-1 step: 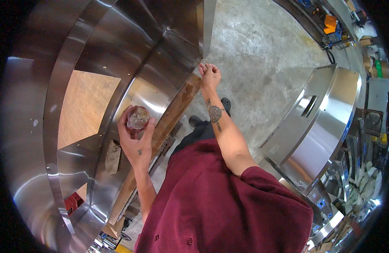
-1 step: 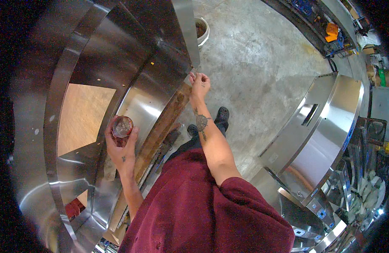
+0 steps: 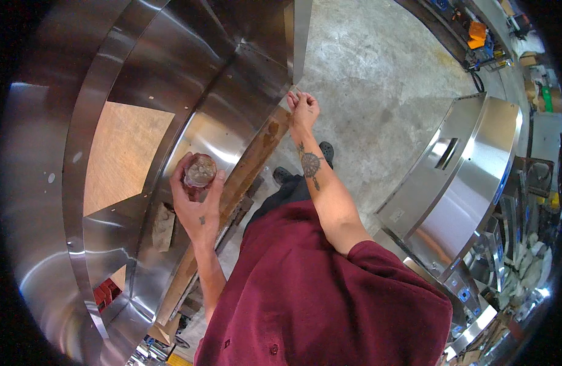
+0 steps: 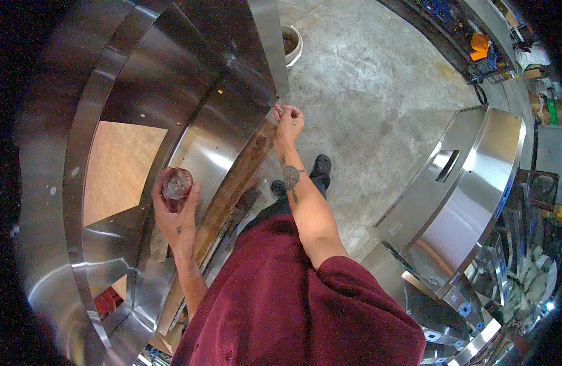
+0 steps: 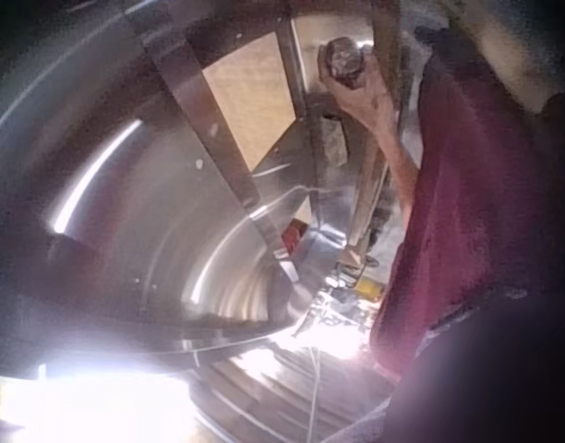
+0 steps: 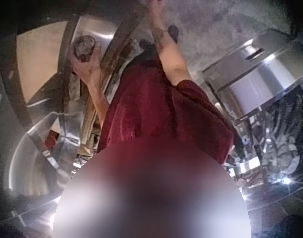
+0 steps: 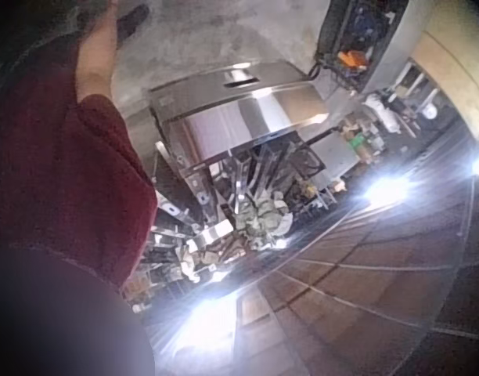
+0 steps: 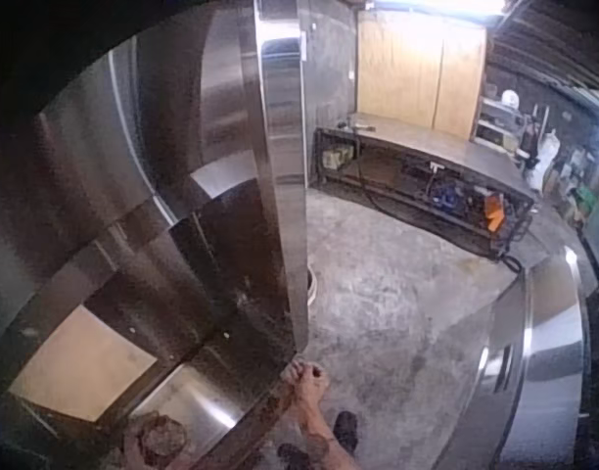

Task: The person wipes the interior of a stainless steel range hood with a cloth, then places small fasteners into pre-drilled holes along the edges. The hood remains on a wooden support throughout the clip.

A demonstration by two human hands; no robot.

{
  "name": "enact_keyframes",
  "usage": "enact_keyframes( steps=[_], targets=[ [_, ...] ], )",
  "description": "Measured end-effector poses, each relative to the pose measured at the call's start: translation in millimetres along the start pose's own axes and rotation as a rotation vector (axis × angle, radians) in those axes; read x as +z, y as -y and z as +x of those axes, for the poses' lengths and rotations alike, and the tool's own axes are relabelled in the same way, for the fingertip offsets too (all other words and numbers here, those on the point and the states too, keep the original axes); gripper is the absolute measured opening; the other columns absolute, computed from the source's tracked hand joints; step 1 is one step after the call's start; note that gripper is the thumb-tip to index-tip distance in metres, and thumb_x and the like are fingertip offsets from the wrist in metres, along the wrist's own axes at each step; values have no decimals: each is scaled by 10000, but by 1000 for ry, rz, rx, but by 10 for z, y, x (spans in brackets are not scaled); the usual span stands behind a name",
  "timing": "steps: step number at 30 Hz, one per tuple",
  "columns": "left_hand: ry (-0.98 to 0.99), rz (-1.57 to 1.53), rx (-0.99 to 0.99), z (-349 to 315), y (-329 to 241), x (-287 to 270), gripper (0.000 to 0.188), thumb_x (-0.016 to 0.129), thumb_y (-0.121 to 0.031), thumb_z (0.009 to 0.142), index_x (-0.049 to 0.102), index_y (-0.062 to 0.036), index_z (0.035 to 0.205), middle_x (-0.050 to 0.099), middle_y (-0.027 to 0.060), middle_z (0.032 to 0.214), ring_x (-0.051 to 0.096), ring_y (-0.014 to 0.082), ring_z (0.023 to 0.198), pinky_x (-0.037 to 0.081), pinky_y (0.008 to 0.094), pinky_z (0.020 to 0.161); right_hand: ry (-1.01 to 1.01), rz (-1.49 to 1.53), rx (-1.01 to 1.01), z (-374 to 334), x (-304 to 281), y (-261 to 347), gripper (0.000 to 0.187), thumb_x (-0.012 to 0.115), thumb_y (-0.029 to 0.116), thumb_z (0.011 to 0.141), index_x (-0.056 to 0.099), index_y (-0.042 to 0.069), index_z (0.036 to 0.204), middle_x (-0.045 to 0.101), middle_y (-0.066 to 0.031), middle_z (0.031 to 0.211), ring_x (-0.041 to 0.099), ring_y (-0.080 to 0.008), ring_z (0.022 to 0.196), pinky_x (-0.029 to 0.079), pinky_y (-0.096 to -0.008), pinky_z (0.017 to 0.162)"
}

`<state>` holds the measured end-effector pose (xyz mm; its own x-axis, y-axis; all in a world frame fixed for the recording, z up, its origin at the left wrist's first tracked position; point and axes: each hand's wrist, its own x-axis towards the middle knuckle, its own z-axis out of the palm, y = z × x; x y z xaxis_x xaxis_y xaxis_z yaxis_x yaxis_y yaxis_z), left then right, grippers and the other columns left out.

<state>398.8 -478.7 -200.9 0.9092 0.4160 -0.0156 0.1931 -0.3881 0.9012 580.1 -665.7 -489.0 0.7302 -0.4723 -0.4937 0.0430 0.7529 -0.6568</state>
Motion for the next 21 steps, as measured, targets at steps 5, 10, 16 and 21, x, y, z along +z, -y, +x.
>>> enact_keyframes(
  steps=[5,10,16,21],
  targets=[
    [12,-20,-7,17,26,7,655,886,-124,924,569,-11,1486,607,127,1450,621,230,1287,552,367,1065,-13,-7,-4,44,57,-38,207,646,58,1073,527,-36,1212,659,-161,1164,775,-308,1049,686,-348,868],
    [19,-21,-18,-2,30,18,655,883,-124,928,566,-17,1491,608,130,1450,622,225,1287,550,365,1072,-41,-4,8,18,72,-41,191,639,42,1064,534,-35,1205,668,-140,1098,779,-274,994,685,-323,824],
    [27,-13,-26,-23,32,-4,660,880,-105,928,557,-15,1496,607,126,1451,622,223,1290,546,361,1076,-104,-9,-2,67,105,-83,192,648,78,1076,539,-22,1199,686,-133,1073,781,-251,958,683,-303,804],
    [30,-20,-40,-48,18,2,664,881,-109,928,555,-14,1498,602,130,1457,622,224,1295,545,362,1082,-101,-30,7,114,81,-113,191,646,96,1087,543,-11,1207,683,-130,1085,780,-242,940,678,-290,783]
  ],
)
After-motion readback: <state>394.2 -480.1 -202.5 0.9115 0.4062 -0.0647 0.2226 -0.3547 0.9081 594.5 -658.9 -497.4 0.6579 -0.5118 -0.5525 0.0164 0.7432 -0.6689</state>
